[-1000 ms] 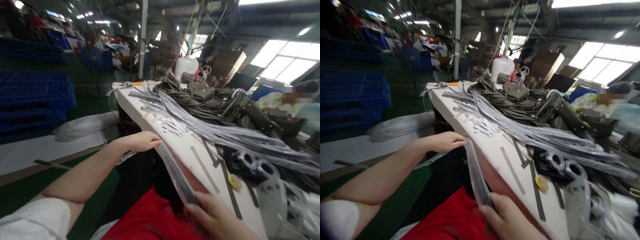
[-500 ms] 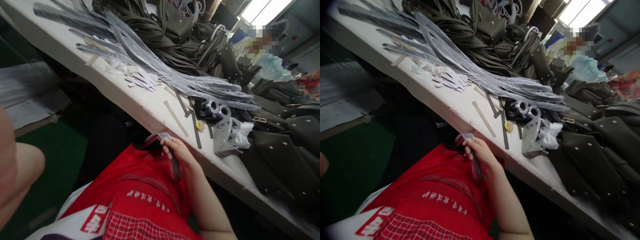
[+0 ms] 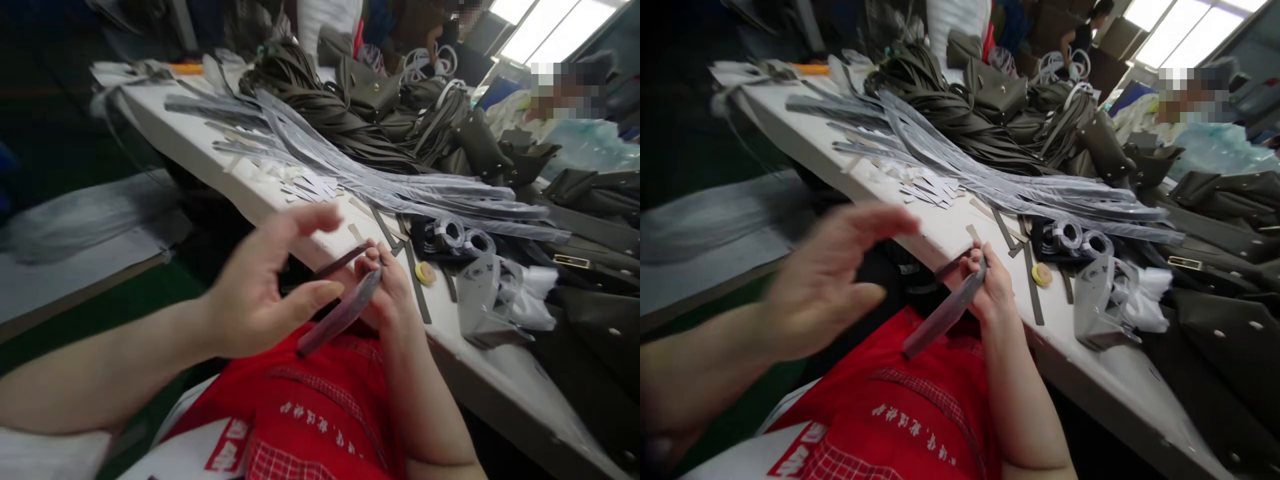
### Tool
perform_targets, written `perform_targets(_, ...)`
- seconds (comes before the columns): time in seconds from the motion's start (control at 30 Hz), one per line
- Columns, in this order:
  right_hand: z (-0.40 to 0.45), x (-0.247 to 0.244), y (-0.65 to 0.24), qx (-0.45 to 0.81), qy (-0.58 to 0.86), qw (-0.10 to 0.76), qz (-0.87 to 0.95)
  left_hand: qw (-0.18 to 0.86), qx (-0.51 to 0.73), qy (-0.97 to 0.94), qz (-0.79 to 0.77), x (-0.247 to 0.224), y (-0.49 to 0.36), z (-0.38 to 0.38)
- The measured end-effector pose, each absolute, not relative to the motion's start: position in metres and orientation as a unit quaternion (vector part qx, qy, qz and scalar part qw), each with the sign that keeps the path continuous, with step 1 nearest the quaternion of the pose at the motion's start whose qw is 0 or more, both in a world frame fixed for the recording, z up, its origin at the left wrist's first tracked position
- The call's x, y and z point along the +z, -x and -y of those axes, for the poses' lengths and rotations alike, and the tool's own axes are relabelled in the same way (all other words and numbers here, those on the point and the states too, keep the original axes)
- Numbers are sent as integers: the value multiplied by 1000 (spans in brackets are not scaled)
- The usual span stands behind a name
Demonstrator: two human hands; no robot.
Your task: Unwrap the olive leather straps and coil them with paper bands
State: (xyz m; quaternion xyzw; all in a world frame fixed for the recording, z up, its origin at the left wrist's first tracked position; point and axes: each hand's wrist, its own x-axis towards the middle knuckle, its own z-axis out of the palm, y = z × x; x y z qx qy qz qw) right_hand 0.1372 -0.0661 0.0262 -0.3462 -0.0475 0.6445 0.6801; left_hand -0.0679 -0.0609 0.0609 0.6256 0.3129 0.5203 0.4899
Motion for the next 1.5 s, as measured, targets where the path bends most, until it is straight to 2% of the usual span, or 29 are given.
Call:
perform_targets(0.1,59,29,-141,636,322,701,-2,569,263,-733,-263,29,72,60)
perform_targets(0.2,65,11,-151,602,368,707,51,702,24,-673,-230,-14,85,59)
perform_targets(0.23,70,3,-156,586,410,693,94,739,-27,-635,-224,-25,93,59)
perform_targets(0.3,84,-13,-165,537,538,607,231,779,-81,-581,-222,-36,109,57)
perform_targets(0.33,92,-19,-169,475,616,547,311,784,-91,-571,-228,-37,116,55)
perform_targets(0.4,107,-23,-171,261,737,433,448,783,-104,-566,-235,-35,126,51)
perform_targets(0.47,119,-20,-164,49,757,379,529,791,-113,-553,-236,-30,128,48)
perform_targets(0.5,123,-17,-156,8,734,370,570,798,-114,-544,-233,-26,125,47)
perform_targets(0.57,129,-12,-138,75,656,339,671,809,-108,-536,-218,-20,116,46)
perform_targets(0.63,132,-11,-120,225,576,274,737,811,-99,-540,-200,-13,107,47)
perform_targets(0.7,131,-15,-110,345,544,219,733,810,-92,-545,-197,-8,101,46)
perform_targets(0.77,130,-21,-110,404,550,212,699,807,-91,-544,-210,-7,100,44)
perform_targets(0.87,129,-26,-119,397,568,252,675,803,-95,-537,-242,-12,104,43)
perform_targets(0.97,128,-24,-127,377,579,256,676,799,-98,-532,-263,-19,108,42)
perform_targets(1.1,129,-17,-129,385,595,226,668,797,-101,-530,-272,-24,110,39)
perform_targets(1.3,136,-11,-135,440,588,131,666,791,-106,-535,-278,-27,112,33)
perform_targets(1.5,138,-7,-142,412,609,138,664,802,-109,-524,-265,-32,117,28)
